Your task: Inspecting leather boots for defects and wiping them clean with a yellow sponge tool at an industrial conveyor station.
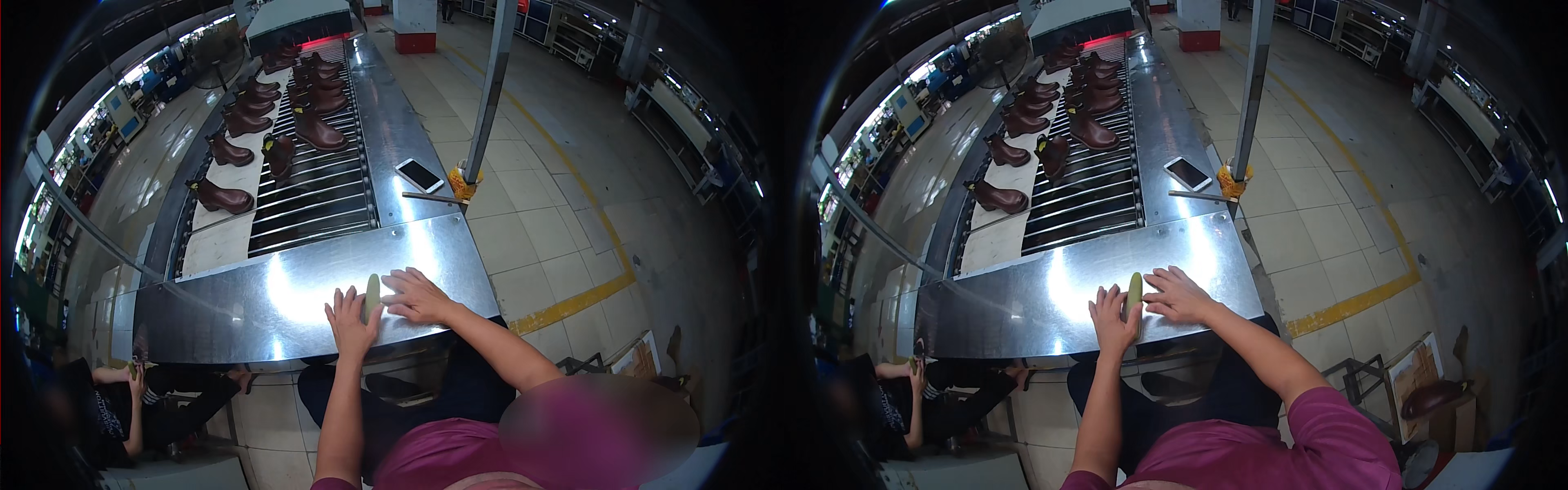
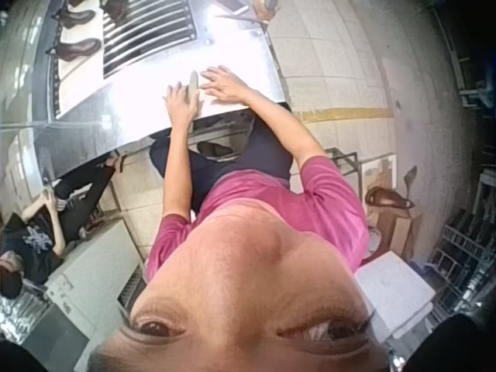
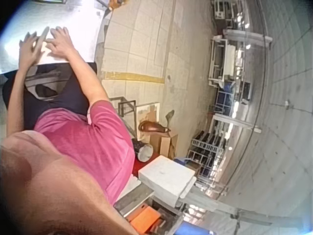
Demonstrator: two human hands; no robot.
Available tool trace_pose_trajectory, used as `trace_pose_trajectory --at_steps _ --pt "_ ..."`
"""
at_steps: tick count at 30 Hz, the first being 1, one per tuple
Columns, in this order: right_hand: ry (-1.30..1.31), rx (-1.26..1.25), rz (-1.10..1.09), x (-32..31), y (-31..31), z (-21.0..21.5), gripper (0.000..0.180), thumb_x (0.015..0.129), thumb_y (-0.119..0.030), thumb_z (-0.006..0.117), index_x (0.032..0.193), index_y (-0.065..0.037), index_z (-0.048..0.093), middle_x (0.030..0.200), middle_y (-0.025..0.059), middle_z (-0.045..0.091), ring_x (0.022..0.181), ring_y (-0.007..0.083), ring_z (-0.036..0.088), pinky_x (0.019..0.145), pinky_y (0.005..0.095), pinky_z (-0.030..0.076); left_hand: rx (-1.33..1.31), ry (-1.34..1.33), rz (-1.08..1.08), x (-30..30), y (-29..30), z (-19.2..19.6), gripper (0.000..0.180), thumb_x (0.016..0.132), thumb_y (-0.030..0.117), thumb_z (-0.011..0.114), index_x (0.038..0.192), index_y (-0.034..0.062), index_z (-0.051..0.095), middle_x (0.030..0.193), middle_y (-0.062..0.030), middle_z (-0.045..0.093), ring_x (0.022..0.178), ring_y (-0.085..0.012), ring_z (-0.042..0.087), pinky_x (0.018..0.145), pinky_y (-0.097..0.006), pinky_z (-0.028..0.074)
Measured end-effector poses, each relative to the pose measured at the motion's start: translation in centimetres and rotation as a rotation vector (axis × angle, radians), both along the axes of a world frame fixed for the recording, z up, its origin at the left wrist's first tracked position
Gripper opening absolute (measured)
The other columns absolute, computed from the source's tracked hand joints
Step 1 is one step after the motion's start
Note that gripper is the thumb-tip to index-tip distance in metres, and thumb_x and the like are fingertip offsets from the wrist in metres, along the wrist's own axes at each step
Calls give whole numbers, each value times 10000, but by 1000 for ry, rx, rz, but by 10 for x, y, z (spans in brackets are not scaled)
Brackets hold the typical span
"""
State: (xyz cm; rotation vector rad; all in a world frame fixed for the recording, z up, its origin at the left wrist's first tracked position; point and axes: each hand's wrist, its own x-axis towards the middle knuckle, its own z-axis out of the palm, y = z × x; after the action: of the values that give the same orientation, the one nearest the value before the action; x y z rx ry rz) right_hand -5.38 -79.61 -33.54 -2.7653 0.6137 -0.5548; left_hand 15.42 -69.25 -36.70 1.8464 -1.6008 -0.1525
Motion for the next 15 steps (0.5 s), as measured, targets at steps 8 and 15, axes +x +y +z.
trace_pose_trajectory --at_steps 8,15 --pt "-130 -67 -153 8 5 0 388 1001 -355 641 1258 -69 699 1457 192 573 1392 398 500 1158 509 385 7 -7 -151 9 4 -4 363 952 312 678 1285 177 731 1526 -149 542 1531 -429 324 1236 -694 115" --pt "-202 143 -160 2 2 -7 352 987 -326 672 1212 -58 706 1456 190 583 1418 395 478 1159 492 391 -57 65 0 3 -1 -9 536 908 294 740 1402 124 621 1483 -137 590 1485 -417 402 1231 -661 177"
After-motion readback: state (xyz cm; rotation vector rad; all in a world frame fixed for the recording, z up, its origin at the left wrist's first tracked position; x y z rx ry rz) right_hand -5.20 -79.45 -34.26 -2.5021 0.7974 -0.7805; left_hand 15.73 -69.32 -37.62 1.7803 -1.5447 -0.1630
